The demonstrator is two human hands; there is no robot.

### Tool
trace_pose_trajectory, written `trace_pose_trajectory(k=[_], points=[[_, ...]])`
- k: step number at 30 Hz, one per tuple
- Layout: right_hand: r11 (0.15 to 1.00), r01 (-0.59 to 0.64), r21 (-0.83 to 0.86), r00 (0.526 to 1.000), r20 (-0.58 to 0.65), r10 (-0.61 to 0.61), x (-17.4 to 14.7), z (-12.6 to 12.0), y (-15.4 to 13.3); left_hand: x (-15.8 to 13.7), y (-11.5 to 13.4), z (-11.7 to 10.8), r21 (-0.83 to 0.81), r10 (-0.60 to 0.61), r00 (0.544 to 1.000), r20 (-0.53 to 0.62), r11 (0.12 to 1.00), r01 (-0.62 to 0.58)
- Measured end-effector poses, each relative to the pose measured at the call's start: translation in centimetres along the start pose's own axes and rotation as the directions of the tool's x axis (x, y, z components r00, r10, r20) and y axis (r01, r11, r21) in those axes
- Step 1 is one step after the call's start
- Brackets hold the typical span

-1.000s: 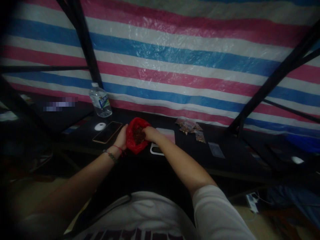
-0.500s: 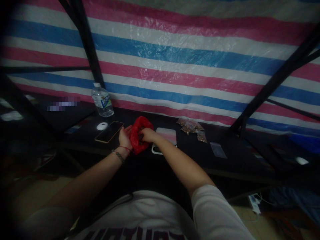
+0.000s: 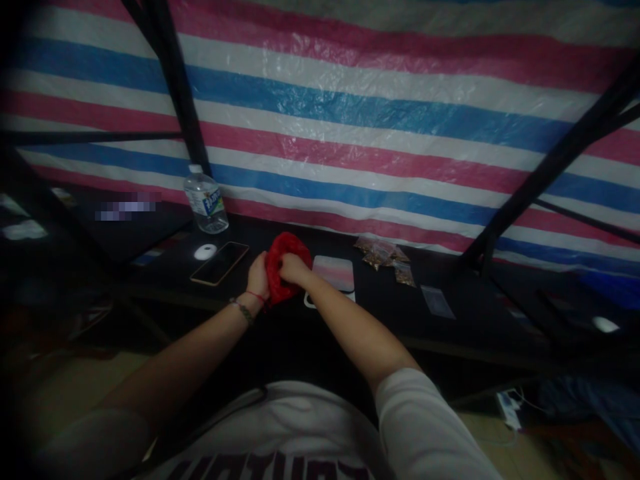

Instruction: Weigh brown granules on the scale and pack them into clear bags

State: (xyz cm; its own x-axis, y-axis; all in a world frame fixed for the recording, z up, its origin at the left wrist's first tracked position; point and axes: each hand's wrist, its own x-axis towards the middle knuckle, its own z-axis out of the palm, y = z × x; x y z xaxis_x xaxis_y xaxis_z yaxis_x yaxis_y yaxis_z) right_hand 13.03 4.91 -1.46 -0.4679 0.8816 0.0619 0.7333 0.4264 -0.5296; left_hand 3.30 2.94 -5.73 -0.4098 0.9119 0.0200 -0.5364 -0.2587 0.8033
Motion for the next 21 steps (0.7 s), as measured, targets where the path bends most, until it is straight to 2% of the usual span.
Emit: trace_pose_trajectory(k=[3, 5, 10, 21], points=[[0.998, -0.049, -0.046, 0.998, -0.052, 0.046, 0.5, 0.3, -0.3, 0.1, 0.0, -0.1, 0.098, 0.023, 0.998, -0.062, 0.995, -0.017], [0.998, -0.037, -0.048, 0.996, -0.080, 0.034, 0.6, 0.4, -0.5, 0.3, 0.0, 0.0, 0.135, 0.040, 0.995, -0.094, 0.991, -0.027], [1.000, -0.023, 0.011, 0.993, -0.120, 0.025, 0.1, 0.6, -0.7, 0.7, -0.4, 0.1, 0.139, 0.036, 0.992, -0.119, 0.990, -0.019], [0.986, -0.026, 0.162, 0.981, -0.183, 0.056, 0.4, 1.6, 0.5, 0.4, 0.1, 0.3, 0.106, -0.022, 0.998, -0.054, 0.994, 0.028]])
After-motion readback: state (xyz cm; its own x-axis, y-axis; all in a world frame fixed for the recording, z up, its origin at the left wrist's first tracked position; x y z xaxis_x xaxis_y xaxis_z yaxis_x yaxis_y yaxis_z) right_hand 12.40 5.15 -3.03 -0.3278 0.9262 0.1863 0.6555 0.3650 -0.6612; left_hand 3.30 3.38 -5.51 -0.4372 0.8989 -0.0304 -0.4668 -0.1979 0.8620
